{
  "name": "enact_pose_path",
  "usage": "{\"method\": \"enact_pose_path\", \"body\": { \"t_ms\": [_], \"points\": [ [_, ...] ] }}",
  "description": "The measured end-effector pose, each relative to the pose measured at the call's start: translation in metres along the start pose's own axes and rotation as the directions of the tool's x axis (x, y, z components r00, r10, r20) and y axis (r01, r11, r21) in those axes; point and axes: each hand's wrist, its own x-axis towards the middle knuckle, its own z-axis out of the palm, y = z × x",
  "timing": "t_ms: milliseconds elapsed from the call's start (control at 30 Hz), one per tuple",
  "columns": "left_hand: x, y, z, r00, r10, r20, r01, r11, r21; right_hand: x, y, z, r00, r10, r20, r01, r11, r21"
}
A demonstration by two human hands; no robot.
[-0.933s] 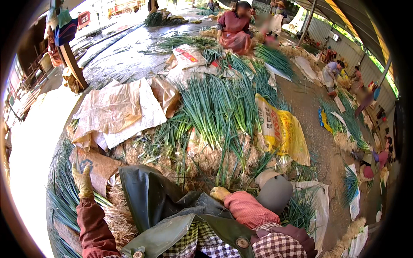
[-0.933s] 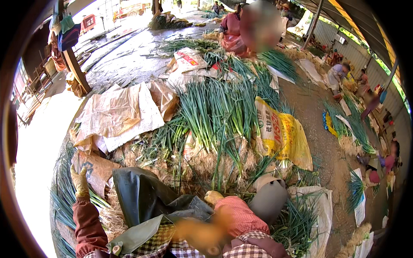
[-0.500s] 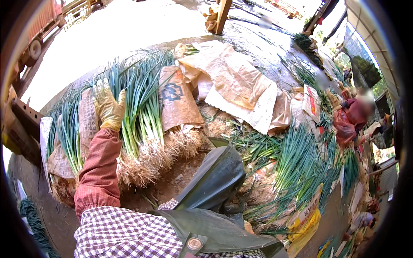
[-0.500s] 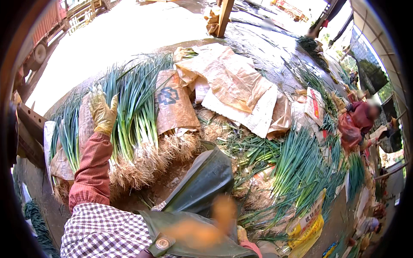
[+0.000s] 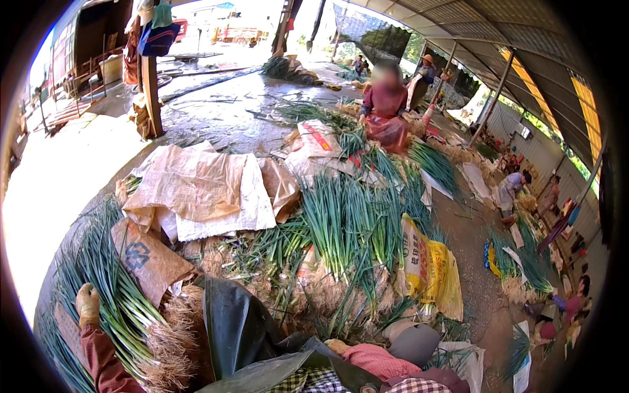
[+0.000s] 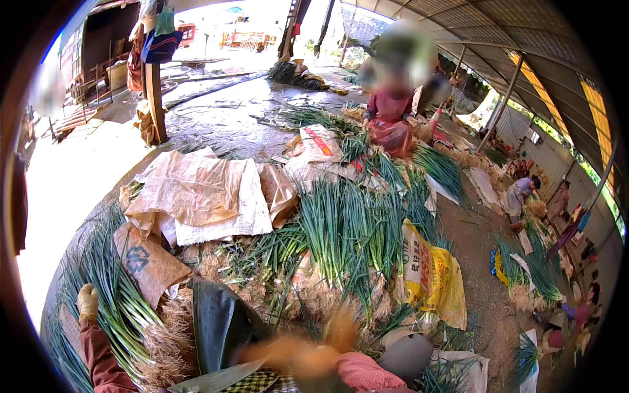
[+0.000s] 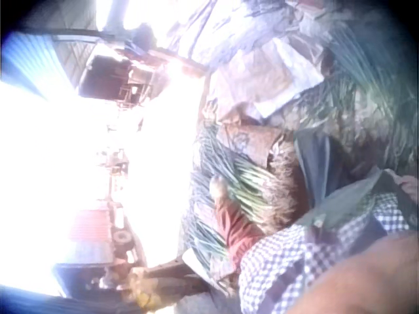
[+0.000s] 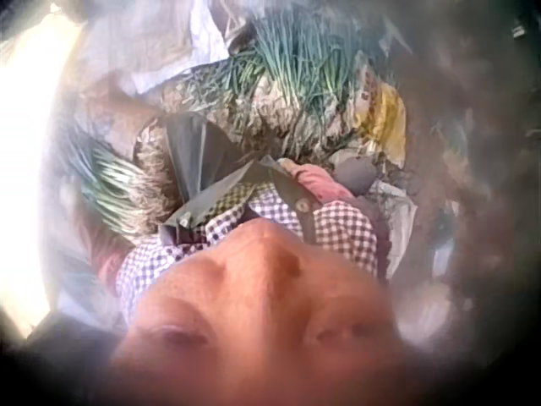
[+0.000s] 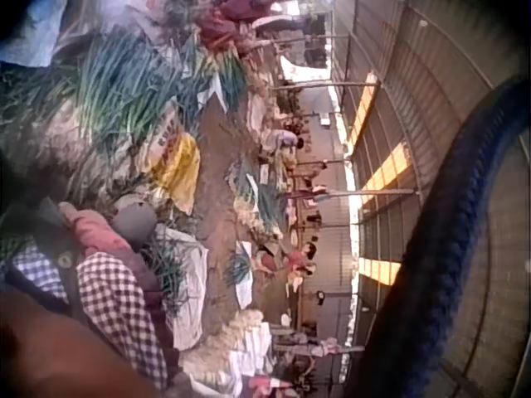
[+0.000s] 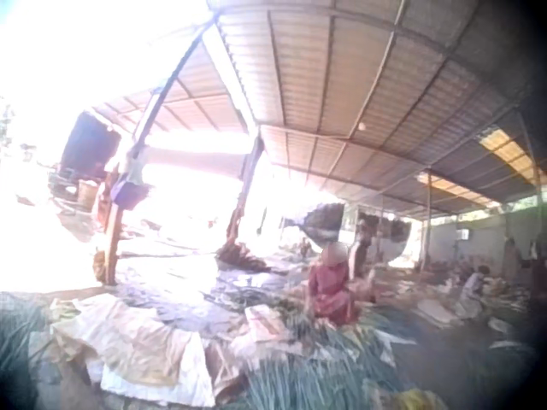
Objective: The person cleans green onions by hand, peeling away the outer layers and dirt from the stalks and roots before organizing them into bundles.
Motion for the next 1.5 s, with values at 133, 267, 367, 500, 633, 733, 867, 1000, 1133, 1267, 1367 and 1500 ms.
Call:
{"method": "enact_pose_path", "body": {
  "t_ms": [133,267,367,500,633,733,867,1000,1133,1267,1367,1500],
  "points": [
    [-0.016,0.222,0.01,0.87,0.435,-0.234,-0.493,0.75,-0.441,0.002,0.006,0.015,1.0,-0.022,-0.009,0.022,1.0,0.016],
    [-0.128,0.401,0.035,0.615,0.782,-0.104,-0.551,0.331,-0.766,0.0,0.008,0.018,0.999,-0.036,-0.023,0.036,0.999,0.025],
    [-0.22,0.439,0.081,0.356,0.921,0.162,-0.446,0.319,-0.836,0.002,0.003,0.022,0.998,-0.056,-0.028,0.057,0.997,0.045],
    [-0.283,0.384,0.193,0.052,0.817,0.575,-0.465,0.529,-0.71,0.002,0.013,0.028,0.998,-0.044,-0.032,0.046,0.997,0.065],
    [-0.288,0.373,0.223,-0.335,0.673,0.659,-0.624,0.366,-0.69,-0.009,0.038,0.031,0.995,-0.034,-0.098,0.041,0.997,0.068],
    [-0.277,0.367,0.224,-0.062,0.706,0.705,-0.534,0.574,-0.621,-0.012,0.005,0.027,0.999,0.024,-0.029,-0.022,0.996,0.09],
    [-0.282,0.369,0.218,-0.066,0.673,0.737,-0.541,0.597,-0.593,-0.009,0.017,0.026,0.999,0.039,-0.016,-0.037,0.997,0.068],
    [-0.286,0.36,0.234,-0.066,0.68,0.73,-0.561,0.58,-0.59,0.004,0.026,0.043,0.999,-0.041,-0.017,0.042,0.998,0.048],
    [-0.283,0.36,0.227,-0.075,0.665,0.743,-0.568,0.584,-0.58,0.007,0.028,0.048,0.999,-0.04,0.009,0.039,0.997,0.061],
    [-0.264,0.341,0.233,-0.01,0.635,0.773,-0.608,0.609,-0.509,-0.005,-0.036,0.036,0.951,-0.308,0.006,0.307,0.948,-0.088],
    [-0.287,0.369,0.241,-0.033,0.776,0.63,-0.551,0.512,-0.659,-0.025,-0.002,0.023,0.993,0.008,-0.114,-0.001,0.998,0.062],
    [-0.275,0.382,0.214,-0.025,0.66,0.751,-0.37,0.691,-0.62,-0.047,-0.047,0.007,0.989,0.09,-0.12,-0.073,0.987,0.142]
  ]
}}
